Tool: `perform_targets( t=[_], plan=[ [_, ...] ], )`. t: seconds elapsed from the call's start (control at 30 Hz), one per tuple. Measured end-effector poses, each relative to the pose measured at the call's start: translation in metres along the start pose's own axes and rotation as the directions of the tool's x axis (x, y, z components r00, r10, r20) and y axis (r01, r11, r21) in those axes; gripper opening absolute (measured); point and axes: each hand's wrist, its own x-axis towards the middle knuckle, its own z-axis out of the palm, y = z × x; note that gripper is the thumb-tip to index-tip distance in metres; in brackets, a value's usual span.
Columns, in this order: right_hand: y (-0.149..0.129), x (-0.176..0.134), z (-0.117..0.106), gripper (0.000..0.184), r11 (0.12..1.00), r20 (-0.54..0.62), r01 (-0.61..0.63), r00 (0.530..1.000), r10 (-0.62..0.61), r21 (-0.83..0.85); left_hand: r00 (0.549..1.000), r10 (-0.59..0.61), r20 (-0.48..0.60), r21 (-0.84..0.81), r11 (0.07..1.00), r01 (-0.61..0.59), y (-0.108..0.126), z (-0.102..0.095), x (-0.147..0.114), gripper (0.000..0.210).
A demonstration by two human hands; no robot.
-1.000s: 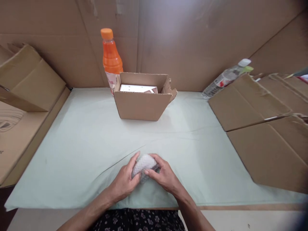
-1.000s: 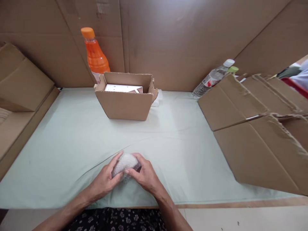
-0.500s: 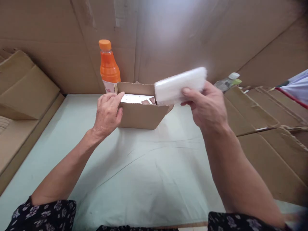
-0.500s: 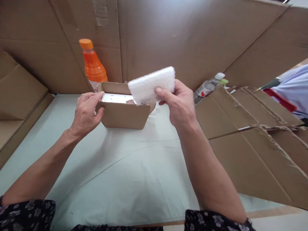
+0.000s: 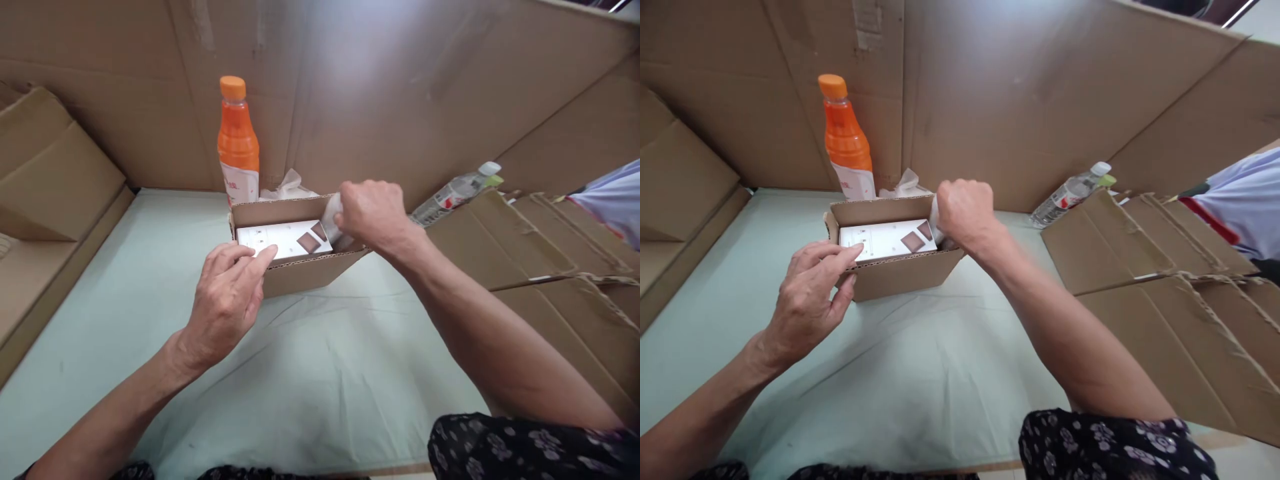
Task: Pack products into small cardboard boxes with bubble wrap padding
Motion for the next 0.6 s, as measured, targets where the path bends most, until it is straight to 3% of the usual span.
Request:
perform_targets(
  t=[0.1,0.17,0.3,0.43,0.6],
  plan=[
    [-0.002,-0.001,0.005,0.018,0.997,0.171,0.041,0.984,-0.052,0.067,1.0,-0.019,-0.011,-0.011,1.0,0.019,0.001,0.003,-0.002,0.062],
    [-0.003,-0.004,0.008,0.022,0.992,0.213,0.037,0.975,-0.062,0.119,1.0,-0.02,-0.023,-0.005,1.0,0.02,0.001,0.004,-0.003,0.061],
    [-0.007,-0.01,0.007,0.026,0.985,0.253,0.056,0.963,-0.097,0.165,0.999,-0.041,-0.033,0.013,0.999,0.041,0.002,0.005,-0.005,0.061],
    [-0.006,-0.015,0.006,0.034,0.992,0.237,0.114,0.964,-0.122,0.047,0.994,-0.089,-0.06,0.02,0.996,0.09,0.006,0.006,-0.009,0.058],
    [-0.007,-0.009,0.01,0.025,0.994,0.231,0.112,0.966,-0.112,0.014,0.99,-0.105,-0.097,0.045,0.993,0.11,0.01,0.008,-0.007,0.057]
  ],
)
